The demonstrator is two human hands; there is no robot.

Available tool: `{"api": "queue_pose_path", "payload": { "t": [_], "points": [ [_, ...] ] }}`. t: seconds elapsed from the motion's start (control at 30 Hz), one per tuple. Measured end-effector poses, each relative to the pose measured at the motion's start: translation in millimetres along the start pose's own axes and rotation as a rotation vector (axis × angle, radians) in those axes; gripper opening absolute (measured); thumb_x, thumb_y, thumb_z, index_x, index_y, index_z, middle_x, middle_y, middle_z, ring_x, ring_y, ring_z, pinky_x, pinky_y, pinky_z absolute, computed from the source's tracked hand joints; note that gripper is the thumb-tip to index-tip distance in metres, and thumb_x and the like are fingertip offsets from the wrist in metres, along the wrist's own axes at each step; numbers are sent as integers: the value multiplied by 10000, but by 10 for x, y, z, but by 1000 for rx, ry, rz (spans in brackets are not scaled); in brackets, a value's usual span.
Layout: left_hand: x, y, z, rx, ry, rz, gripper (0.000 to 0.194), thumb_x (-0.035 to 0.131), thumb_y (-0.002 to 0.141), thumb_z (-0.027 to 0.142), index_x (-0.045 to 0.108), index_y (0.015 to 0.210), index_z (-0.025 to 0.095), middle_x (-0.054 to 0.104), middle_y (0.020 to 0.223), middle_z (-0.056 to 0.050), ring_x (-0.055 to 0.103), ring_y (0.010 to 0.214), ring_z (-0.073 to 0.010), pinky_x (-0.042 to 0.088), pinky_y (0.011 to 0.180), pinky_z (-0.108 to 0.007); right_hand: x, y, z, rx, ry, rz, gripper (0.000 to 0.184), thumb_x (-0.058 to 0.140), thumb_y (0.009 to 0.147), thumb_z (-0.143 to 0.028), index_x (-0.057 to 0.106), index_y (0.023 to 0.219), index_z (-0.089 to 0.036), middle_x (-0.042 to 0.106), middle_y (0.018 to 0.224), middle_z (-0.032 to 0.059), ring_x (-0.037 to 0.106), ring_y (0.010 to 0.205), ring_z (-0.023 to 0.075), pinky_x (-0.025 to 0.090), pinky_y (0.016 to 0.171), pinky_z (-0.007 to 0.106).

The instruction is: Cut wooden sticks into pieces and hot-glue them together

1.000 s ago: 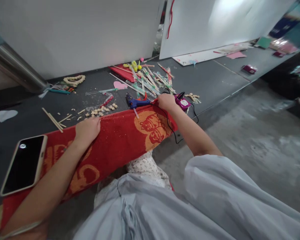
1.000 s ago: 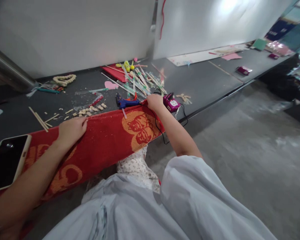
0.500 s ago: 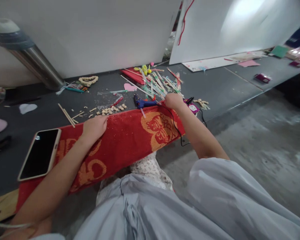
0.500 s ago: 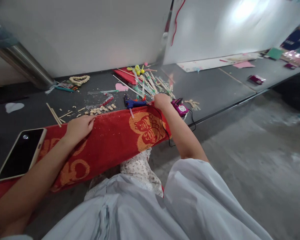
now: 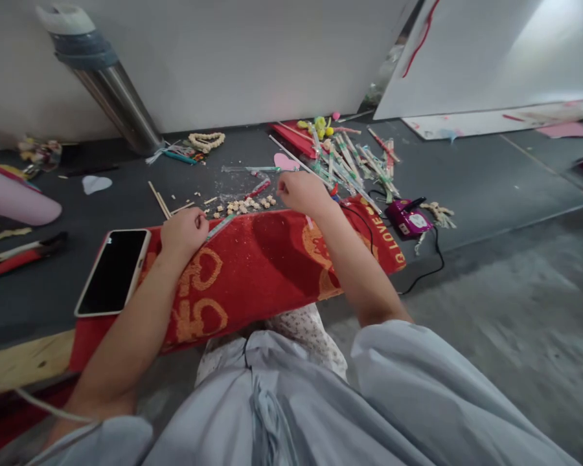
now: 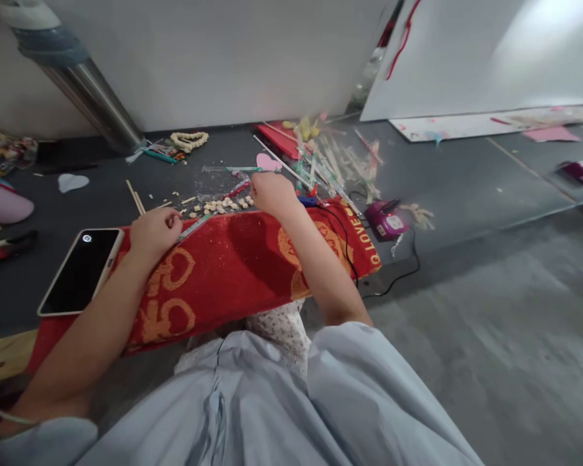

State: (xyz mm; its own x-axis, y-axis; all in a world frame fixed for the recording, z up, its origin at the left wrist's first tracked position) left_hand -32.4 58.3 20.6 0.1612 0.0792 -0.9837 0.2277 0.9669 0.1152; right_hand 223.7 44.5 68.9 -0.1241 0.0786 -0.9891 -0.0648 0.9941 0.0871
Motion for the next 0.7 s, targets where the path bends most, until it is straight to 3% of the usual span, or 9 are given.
{"api": "queue_pose_path", "payload": {
  "t": [0.17, 0.33, 0.53, 0.63, 0.7],
  "points": [
    [11, -8, -41, 10, -26, -32, 399, 401, 867, 311, 720, 1065, 176, 745, 989, -91, 673, 913, -245, 446, 713, -323, 290, 216, -319, -70, 113, 32, 290, 426, 900, -219, 665, 1049, -154, 728, 1040, 134, 644, 896, 238, 419, 743, 323],
    [-2, -59, -6, 54, 61, -189, 410, 400, 875, 357, 751, 1031, 211, 762, 975, -90, 686, 920, -279, 461, 698, -346, 549, 180, -382, -88, 120, 11, 295, 394, 936, -248, 647, 1066, -172, 740, 1010, 117, 665, 873, 236, 366, 681, 303],
    [23, -135, 89, 133, 59, -171, 477, 323, 946, 415, 736, 1042, 197, 756, 984, -107, 697, 905, -270, 453, 692, -337, 523, 49, -466, -300, 97, -41, 282, 399, 941, -258, 649, 1054, -191, 746, 1026, 79, 672, 874, 213, 310, 641, 297],
    [49, -179, 139, 171, 44, -163, 513, 342, 945, 517, 710, 1103, 198, 749, 1030, -104, 691, 928, -256, 448, 706, -314, 492, 14, -503, -344, 65, -60, 286, 392, 940, -248, 653, 1048, -198, 748, 1034, 74, 672, 869, 207, 292, 626, 301],
    [47, -210, 177, 193, 47, -181, 515, 380, 924, 560, 709, 1038, 180, 746, 1005, -107, 689, 912, -257, 439, 683, -307, 493, 8, -503, -344, 42, -70, 285, 393, 940, -247, 653, 1048, -200, 751, 1032, 74, 672, 858, 207, 281, 616, 301]
  ]
}}
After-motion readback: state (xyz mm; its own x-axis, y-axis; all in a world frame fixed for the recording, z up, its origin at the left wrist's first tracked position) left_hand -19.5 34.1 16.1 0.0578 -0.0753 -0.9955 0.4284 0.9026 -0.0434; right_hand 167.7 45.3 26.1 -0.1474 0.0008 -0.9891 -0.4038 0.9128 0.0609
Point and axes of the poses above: each hand's wrist, its own y-axis towards the middle knuckle, its own x-axis out of the palm, z = x × y, the point moved 4 cm from there along y, towards the middle knuckle
